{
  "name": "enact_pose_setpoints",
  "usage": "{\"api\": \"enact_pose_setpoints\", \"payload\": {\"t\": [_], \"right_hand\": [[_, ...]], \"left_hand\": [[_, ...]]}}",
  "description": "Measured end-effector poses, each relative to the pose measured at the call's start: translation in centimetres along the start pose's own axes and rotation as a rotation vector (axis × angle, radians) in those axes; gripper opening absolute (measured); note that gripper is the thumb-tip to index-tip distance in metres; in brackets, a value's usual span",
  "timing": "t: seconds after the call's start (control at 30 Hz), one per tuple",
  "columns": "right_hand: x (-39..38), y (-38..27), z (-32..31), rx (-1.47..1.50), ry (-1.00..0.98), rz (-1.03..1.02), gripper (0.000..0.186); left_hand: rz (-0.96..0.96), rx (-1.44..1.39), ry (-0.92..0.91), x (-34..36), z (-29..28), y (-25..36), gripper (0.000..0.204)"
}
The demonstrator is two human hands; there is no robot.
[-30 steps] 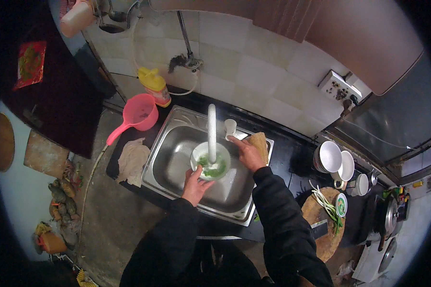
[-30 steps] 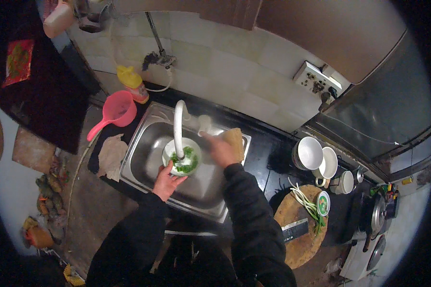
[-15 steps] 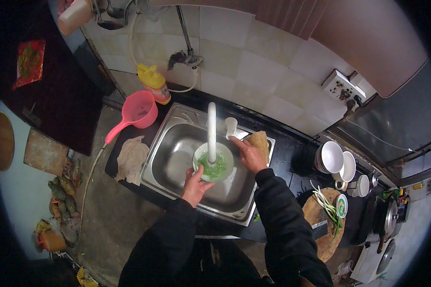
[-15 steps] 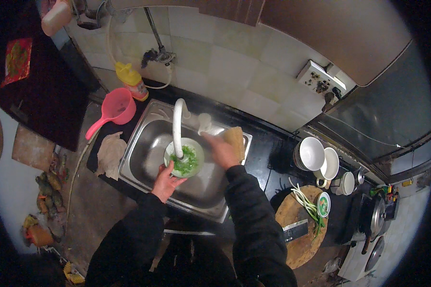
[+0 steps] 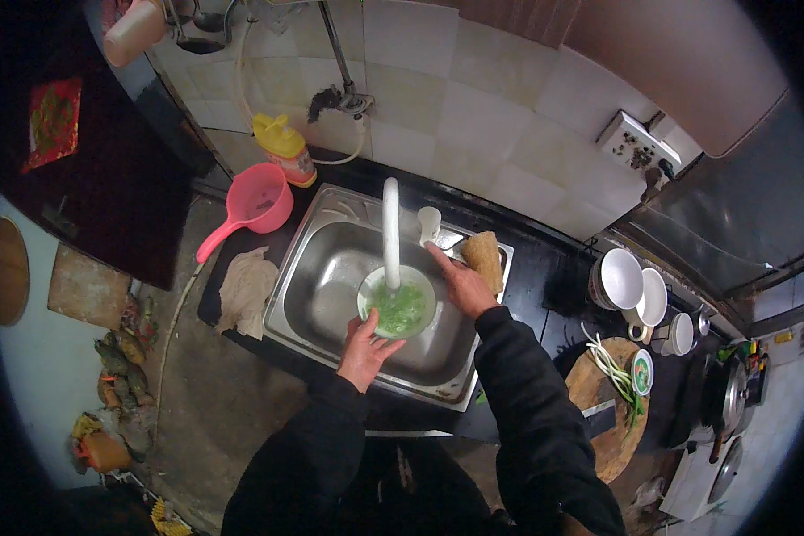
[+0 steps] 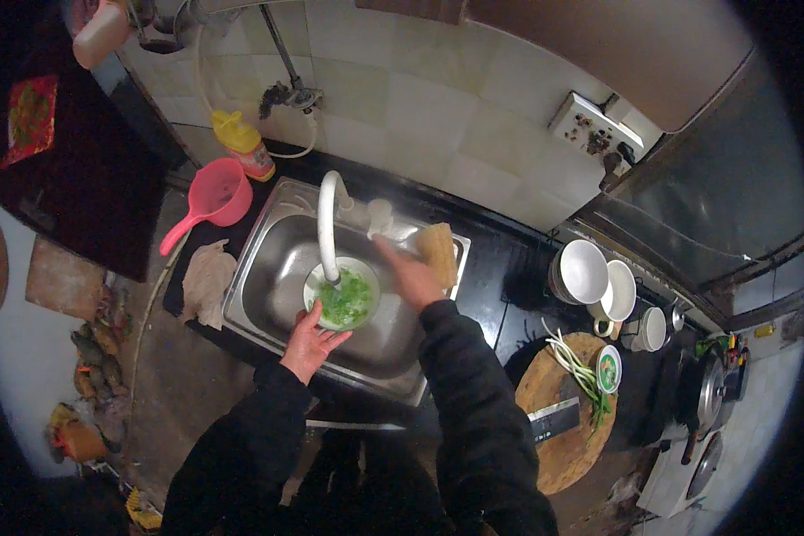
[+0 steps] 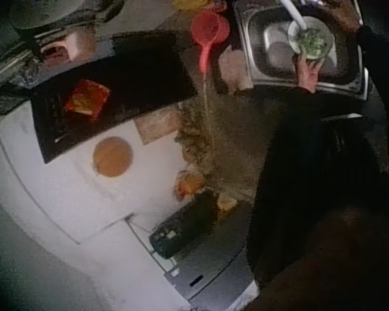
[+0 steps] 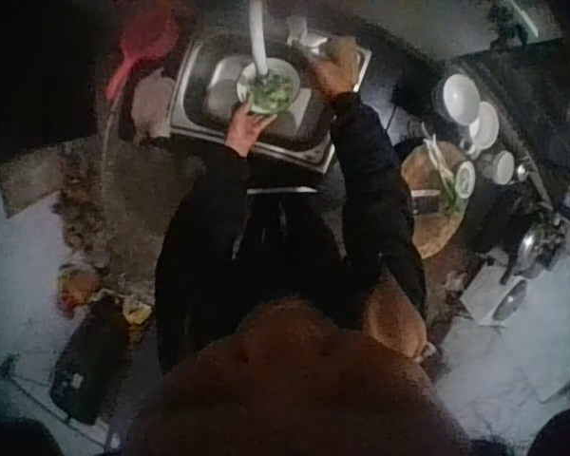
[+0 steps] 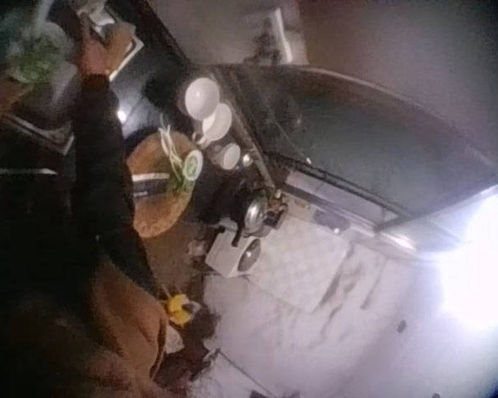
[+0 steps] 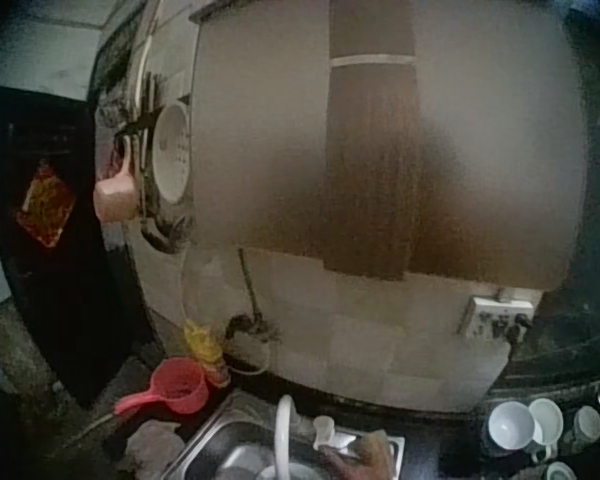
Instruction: The person sits on the floor sorting green onions and other vegetables from a basket, then moves to a kitchen sink to wash them. The person chops the green onions on a wooden cutting board with a knife, transfers the chopped pieces into a bowl, adds a spoonful of white powder, and rinses the bowl under running water.
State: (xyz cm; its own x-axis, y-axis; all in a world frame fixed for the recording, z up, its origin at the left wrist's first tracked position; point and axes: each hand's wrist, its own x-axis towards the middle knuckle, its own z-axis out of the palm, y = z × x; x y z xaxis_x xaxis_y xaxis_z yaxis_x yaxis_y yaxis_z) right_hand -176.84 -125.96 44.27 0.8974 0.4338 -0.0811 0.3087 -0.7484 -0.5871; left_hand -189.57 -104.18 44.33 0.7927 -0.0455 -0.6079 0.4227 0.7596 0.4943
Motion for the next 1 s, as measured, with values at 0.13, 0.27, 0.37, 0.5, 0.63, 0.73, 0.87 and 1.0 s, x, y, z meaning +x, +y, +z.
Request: {"api": "enact_pose_setpoints", "payload": {"t": [0.13, 0.27, 0.37, 0.5, 0.63, 0.73, 0.87, 1.0], "right_hand": [[-0.1, -0.1, 0.4, -0.063, 0.002, 0.012, 0.090], [-0.5, 0.1, 1.0, -0.127, 0.044, -0.037, 0.092], [-0.8, 0.4, 1.4, -0.291, -0.099, -0.015, 0.094], [-2.1, 0.5, 1.1, -0.144, 0.066, -0.047, 0.074], [-6.7, 0.2, 0.0, 0.072, 0.295, 0.043, 0.044], [-11.1, -0.1, -0.1, 0.302, 0.231, 0.212, 0.029], [-12.8, 0.0, -0.2, 0.318, 0.213, 0.209, 0.024], [-9.7, -0.8, -0.3, 0.333, 0.305, 0.178, 0.018]], "left_hand": [[-0.029, -0.024, 0.017, -0.3, -0.3, -0.1, 0.047], [-0.014, -0.019, 0.028, -0.6, -0.8, -0.3, 0.048], [0.022, 0.019, 0.037, -0.8, -1.0, -0.4, 0.049], [0.006, 0.054, 0.031, -1.3, -1.1, -0.5, 0.048], [-0.065, 0.085, -0.011, -2.0, -1.3, -0.8, 0.047], [-0.102, 0.072, -0.038, -2.2, -1.3, -1.4, 0.046], [-0.120, 0.102, -0.073, -2.4, -0.9, -2.0, 0.045], [-0.081, 0.147, -0.064, -2.1, -0.5, -2.5, 0.045]]}}
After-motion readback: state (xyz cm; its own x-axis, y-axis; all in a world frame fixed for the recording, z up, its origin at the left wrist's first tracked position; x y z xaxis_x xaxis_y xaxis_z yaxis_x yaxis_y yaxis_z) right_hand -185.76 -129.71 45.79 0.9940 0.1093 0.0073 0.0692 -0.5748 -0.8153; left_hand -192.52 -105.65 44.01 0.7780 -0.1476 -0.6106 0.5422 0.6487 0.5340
